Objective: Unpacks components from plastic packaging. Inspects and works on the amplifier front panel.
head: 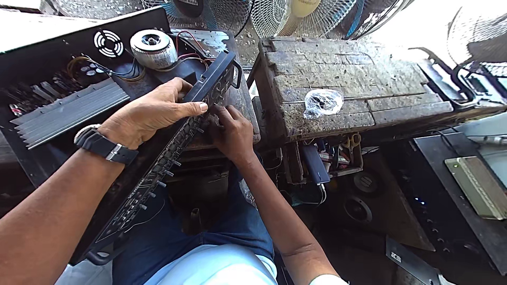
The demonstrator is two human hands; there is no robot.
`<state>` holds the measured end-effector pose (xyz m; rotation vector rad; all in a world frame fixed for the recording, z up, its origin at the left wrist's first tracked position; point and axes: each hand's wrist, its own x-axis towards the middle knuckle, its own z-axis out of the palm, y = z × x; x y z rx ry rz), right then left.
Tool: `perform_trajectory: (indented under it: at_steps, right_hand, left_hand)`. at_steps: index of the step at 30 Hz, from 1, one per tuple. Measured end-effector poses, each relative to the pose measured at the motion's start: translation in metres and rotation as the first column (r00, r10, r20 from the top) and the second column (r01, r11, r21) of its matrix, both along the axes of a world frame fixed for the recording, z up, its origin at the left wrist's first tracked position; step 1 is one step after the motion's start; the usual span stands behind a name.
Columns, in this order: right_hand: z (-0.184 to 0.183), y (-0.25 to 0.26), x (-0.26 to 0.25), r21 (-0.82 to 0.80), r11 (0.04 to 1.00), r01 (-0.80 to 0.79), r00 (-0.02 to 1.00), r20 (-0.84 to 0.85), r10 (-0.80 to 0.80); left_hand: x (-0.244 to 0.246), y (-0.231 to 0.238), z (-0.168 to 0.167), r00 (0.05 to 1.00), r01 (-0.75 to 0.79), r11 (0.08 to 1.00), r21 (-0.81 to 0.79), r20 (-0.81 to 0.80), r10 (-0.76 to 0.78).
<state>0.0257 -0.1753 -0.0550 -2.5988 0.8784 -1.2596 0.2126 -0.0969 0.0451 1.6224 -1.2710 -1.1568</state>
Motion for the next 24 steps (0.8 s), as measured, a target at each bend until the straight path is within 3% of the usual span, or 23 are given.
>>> perform_trajectory:
  at_steps: [4,9,16,21,24]
  right_hand:
    - [0.0014,0.0020,0.0048,-0.011,0.995,0.102,0.983,-0.153,-0.102]
    - [-0.0007,0.0049,0.0051,-0.048,0.993,0.107,0.990,-0.088,-0.111]
    - [0.0080,0.0021,0.0049,0.004,0.995,0.103,0.966,-0.237,-0.100]
    - [0.0007,0.0029,0.0034,-0.059,0.995,0.079,0.991,-0.105,-0.085]
    - [0.0022,0.0030,0.0052,-0.042,0.995,0.093,0.984,-0.147,-0.098]
  left_hand:
    - [0.0004,0.0001,-0.0009,1.000,0.006,1.000,-0.005,0.006,-0.006]
    - [0.0010,0.0013,-0.0016,1.000,0.007,1.000,-0.018,-0.003,-0.007]
    - [0.0007,0.0011,-0.0008,1.000,0.013,1.000,-0.021,-0.004,-0.013]
    - [0.0030,0.0008,-0.0019,1.000,0.020,0.999,-0.034,0.008,-0.019]
    - [0.0020,0.0005,-0.0019,1.000,0.025,0.999,-0.027,0.007,-0.025]
